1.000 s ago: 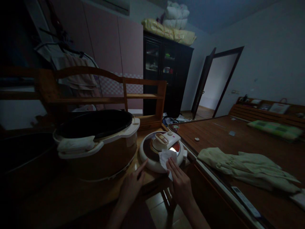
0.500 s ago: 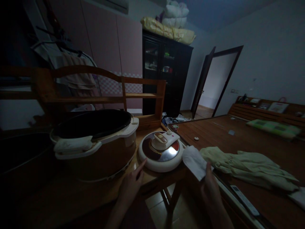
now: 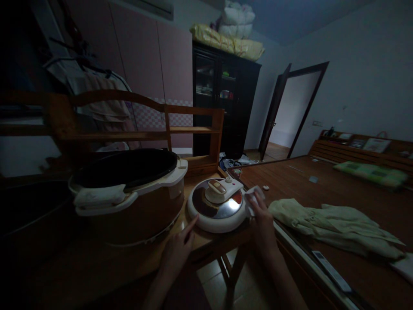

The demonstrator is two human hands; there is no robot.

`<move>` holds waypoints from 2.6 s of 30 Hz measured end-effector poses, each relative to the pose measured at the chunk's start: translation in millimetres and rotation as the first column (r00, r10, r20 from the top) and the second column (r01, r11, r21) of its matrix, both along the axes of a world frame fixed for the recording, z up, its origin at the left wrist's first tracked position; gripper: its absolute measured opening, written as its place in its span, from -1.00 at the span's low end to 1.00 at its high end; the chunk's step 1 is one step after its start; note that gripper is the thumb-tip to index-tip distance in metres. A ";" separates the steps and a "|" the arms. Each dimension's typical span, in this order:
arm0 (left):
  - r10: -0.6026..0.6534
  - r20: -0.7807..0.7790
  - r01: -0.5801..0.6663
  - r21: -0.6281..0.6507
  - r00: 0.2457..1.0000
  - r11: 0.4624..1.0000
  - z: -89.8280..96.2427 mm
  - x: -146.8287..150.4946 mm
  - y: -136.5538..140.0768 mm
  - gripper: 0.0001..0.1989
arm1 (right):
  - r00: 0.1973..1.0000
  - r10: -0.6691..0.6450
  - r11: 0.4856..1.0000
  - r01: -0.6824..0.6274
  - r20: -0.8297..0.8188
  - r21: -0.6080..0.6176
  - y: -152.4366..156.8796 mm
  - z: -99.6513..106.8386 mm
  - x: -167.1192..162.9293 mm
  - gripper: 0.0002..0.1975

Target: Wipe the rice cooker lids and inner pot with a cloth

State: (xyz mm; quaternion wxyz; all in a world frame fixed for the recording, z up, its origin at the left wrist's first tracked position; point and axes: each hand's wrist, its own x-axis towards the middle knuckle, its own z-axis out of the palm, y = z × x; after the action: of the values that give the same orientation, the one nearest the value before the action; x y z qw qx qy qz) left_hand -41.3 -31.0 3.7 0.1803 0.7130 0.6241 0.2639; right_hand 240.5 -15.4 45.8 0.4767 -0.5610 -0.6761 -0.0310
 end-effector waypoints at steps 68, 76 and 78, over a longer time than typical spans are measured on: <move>0.020 -0.040 -0.020 -0.010 0.999 1.000 -1.1 1.5 1.1 -0.48 | 0.899 0.278 0.951 -0.207 0.337 -0.230 -22.2 -28.1 -7.1 -0.26; 0.019 -0.034 -0.019 -0.014 0.999 1.000 -2.0 1.1 1.1 -0.48 | 0.923 0.185 0.974 -0.127 0.337 -0.188 -23.4 -37.9 -12.7 -0.21; 0.021 -0.031 -0.021 -0.015 0.999 1.000 -1.7 1.0 0.6 -0.49 | 0.908 0.253 0.962 -0.199 0.336 -0.185 -29.0 -39.1 -33.2 -0.19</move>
State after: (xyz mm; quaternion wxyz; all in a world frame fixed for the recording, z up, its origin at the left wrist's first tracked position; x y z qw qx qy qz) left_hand -40.2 -30.4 2.0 0.1735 0.7089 0.6363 0.2500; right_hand 207.3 -44.5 6.7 0.3043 -0.4972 -0.8121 -0.0269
